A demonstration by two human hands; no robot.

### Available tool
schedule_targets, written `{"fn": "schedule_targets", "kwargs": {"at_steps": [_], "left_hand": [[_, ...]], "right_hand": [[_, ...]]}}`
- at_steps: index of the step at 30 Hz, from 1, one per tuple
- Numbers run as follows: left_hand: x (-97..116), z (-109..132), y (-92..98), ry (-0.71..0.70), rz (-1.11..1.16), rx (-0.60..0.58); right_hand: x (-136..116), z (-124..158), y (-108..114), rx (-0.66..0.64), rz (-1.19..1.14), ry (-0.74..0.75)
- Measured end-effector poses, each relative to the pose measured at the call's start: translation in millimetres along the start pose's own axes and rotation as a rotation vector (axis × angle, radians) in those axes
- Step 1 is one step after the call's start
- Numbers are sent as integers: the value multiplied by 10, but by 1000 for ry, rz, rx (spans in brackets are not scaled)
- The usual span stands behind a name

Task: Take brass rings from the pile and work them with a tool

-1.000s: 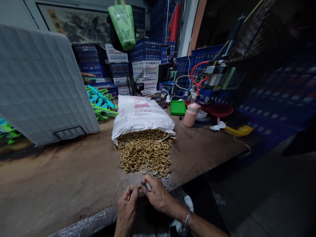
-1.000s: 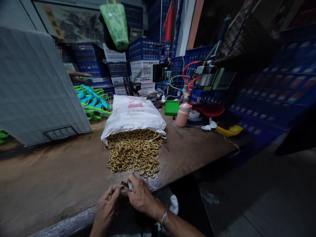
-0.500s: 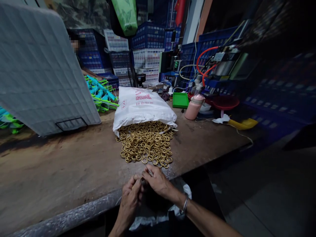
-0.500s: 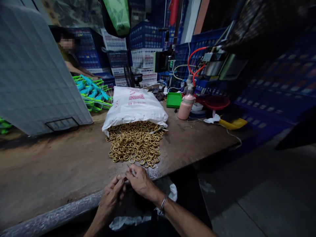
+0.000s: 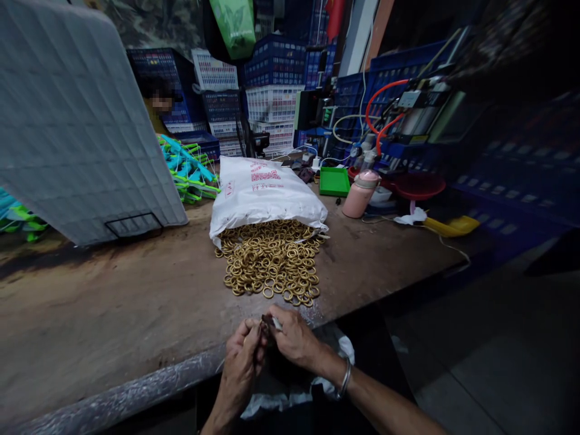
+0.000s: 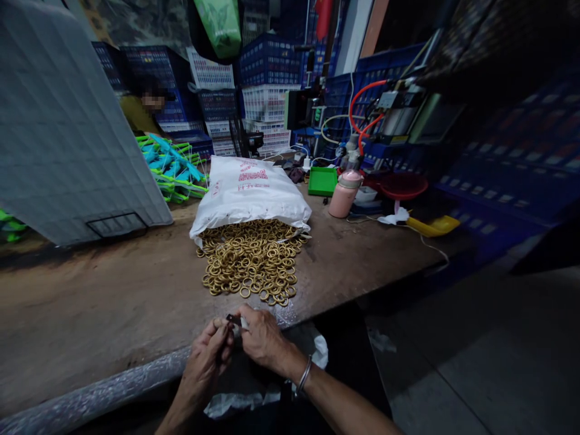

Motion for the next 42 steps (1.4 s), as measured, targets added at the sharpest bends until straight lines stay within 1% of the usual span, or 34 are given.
{"fn": "schedule_targets", "kwargs": {"at_steps": [4,8,10,14,18,22,26,29,33,34,36,38,41,42], "left_hand": [[-20,-39,11,-15,6,14],[-3,-58,48,-58,-45,85],[5,-46,57,-64,-73,96],[-52,31,77,20,-66,84],[-112,100,95,68,17,67],[-107,57,104,57,165,71],[-68,11,121,74,230,68],[-41,8,141,105,322,24],[-27,-1,161,161,428,-58],[-28,-6,171,172,441,-58],[-31,-15,201,178,451,-19],[-19,-23,223,146,423,29],[35,-43,221,30,285,68],[54,-51,219,-11,222,88]], "right_hand": [[5,53,-59,-66,206,9],[-9,61,-97,-126,285,-8],[17,46,-108,-121,343,-50],[92,-23,-101,-59,455,-100],[133,-124,3,64,526,-84],[158,-215,27,122,581,-56],[176,-297,-15,165,663,-70],[171,-344,-25,194,684,-91],[162,-364,1,200,665,-65],[160,-361,18,197,649,-53],[152,-352,62,184,583,-33],[129,-341,104,152,448,-21],[41,-307,150,96,144,16],[15,-289,145,53,32,11]]}}
Point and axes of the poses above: each hand's wrist, its own z-axis away from the middle knuckle, its own y-axis out of the back of the hand, x = y × z, the point moved 6 cm from there along -z, towards the middle knuckle, and after that the axes turned 14 degrees about -z, right-handed, at the moved point
